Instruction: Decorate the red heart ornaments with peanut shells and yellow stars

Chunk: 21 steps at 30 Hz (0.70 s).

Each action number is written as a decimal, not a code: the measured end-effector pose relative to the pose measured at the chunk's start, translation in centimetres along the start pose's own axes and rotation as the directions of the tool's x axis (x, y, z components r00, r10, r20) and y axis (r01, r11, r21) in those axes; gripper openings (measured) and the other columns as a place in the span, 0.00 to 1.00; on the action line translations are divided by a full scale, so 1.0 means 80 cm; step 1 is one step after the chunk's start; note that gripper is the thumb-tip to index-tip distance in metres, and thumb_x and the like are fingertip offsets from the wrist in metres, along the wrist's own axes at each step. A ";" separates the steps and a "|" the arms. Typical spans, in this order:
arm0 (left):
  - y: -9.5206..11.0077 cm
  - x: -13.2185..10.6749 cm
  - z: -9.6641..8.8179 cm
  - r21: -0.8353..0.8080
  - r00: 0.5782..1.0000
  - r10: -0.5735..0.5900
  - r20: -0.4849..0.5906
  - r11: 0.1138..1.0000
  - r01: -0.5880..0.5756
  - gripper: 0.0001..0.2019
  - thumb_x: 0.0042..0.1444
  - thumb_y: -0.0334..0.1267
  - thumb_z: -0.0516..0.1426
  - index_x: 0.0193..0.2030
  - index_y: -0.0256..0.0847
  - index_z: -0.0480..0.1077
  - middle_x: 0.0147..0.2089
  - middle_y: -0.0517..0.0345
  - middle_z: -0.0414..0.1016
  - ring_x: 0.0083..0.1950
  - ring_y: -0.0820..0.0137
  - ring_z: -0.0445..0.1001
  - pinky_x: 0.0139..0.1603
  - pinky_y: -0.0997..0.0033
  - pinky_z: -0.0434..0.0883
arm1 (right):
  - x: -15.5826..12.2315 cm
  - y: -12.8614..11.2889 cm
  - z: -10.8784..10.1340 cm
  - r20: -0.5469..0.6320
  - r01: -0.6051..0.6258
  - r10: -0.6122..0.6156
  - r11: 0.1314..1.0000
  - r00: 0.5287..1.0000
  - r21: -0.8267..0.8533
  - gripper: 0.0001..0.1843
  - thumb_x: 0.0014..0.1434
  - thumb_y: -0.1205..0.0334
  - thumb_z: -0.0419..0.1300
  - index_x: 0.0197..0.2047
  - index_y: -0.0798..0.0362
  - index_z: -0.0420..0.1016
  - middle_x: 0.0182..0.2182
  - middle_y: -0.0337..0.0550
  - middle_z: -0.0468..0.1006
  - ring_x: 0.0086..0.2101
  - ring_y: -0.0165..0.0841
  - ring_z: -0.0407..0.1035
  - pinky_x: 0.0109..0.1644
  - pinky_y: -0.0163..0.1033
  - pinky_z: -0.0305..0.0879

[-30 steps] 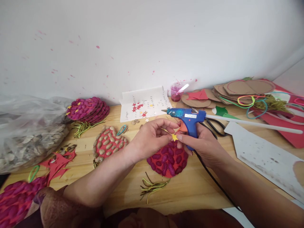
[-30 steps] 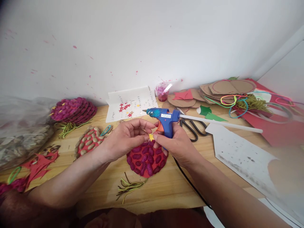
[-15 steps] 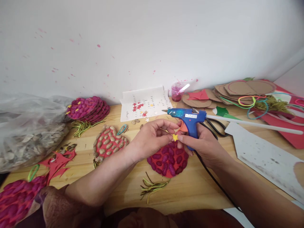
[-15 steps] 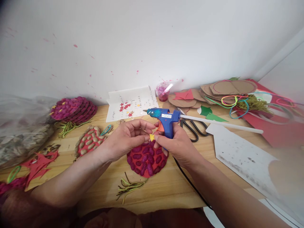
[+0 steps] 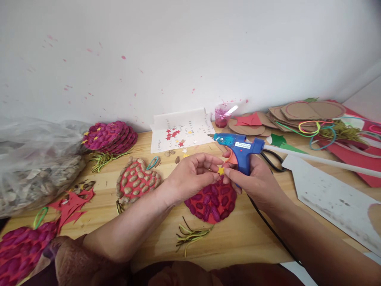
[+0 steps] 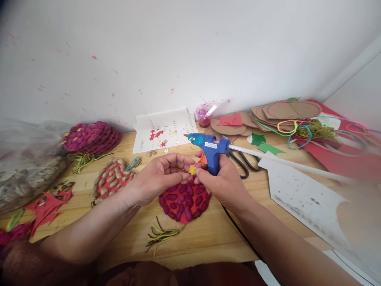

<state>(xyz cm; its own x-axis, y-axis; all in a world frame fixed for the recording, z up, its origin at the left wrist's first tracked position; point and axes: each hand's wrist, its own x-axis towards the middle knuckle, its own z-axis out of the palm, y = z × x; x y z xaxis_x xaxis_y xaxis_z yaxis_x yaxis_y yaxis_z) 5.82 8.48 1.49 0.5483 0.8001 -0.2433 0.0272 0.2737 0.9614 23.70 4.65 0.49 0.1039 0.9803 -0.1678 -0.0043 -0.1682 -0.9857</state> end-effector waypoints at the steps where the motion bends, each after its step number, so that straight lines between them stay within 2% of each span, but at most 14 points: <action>1: 0.000 0.000 0.001 -0.010 1.000 0.000 -0.004 1.000 0.000 0.15 0.51 0.31 0.65 0.47 0.36 0.75 0.44 0.50 0.80 0.43 0.69 0.79 0.51 0.63 0.74 | 0.000 0.001 0.000 -0.011 0.009 -0.009 1.000 1.000 -0.014 0.22 0.49 0.56 0.70 0.47 0.51 0.72 0.24 0.35 0.78 0.16 0.28 0.65 0.18 0.35 0.59; 6: -0.001 0.002 0.009 -0.079 1.000 0.006 -0.030 0.997 -0.009 0.12 0.50 0.29 0.66 0.43 0.37 0.74 0.41 0.55 0.80 0.39 0.72 0.79 0.48 0.67 0.74 | -0.002 0.002 0.000 -0.030 0.079 -0.082 0.993 0.996 -0.085 0.19 0.49 0.61 0.70 0.45 0.50 0.74 0.28 0.37 0.80 0.25 0.35 0.76 0.30 0.40 0.74; 10: -0.002 0.005 0.012 -0.102 0.999 -0.009 -0.050 0.995 0.004 0.11 0.50 0.27 0.65 0.41 0.37 0.73 0.36 0.59 0.78 0.35 0.74 0.78 0.43 0.70 0.75 | -0.005 0.002 -0.001 -0.032 0.109 -0.114 0.987 0.993 -0.120 0.19 0.49 0.64 0.69 0.45 0.49 0.74 0.31 0.39 0.81 0.29 0.36 0.77 0.36 0.42 0.76; 13: -0.003 0.006 0.011 -0.098 0.998 -0.017 -0.057 0.995 0.012 0.11 0.50 0.28 0.65 0.41 0.37 0.74 0.36 0.58 0.79 0.35 0.75 0.78 0.44 0.70 0.75 | -0.004 0.002 -0.001 -0.030 0.077 -0.080 0.993 0.996 -0.092 0.19 0.49 0.62 0.69 0.45 0.50 0.74 0.29 0.38 0.80 0.26 0.35 0.76 0.31 0.41 0.74; 17: -0.004 0.006 0.008 -0.093 0.998 -0.017 -0.063 0.996 0.011 0.12 0.50 0.28 0.66 0.42 0.37 0.74 0.37 0.57 0.79 0.35 0.74 0.78 0.44 0.70 0.75 | -0.003 0.001 0.000 -0.040 0.019 -0.021 0.999 0.999 -0.048 0.21 0.50 0.58 0.69 0.47 0.50 0.72 0.25 0.34 0.78 0.17 0.29 0.67 0.20 0.36 0.63; 21: -0.006 0.005 0.005 -0.100 0.999 -0.003 -0.036 0.995 0.000 0.12 0.51 0.28 0.65 0.43 0.36 0.74 0.38 0.57 0.79 0.35 0.75 0.78 0.44 0.72 0.75 | -0.003 -0.003 0.001 -0.008 -0.002 0.002 1.000 1.000 -0.016 0.21 0.52 0.56 0.69 0.47 0.51 0.71 0.23 0.33 0.77 0.15 0.26 0.62 0.18 0.35 0.57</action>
<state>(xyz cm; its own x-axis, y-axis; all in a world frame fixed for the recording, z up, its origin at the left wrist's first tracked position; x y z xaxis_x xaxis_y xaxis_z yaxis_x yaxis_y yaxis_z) 6.38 8.47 0.93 0.5178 0.8179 -0.2509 -0.0564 0.3253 0.9439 23.62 4.44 0.79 0.1118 0.9791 -0.1698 0.0117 -0.1722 -0.9850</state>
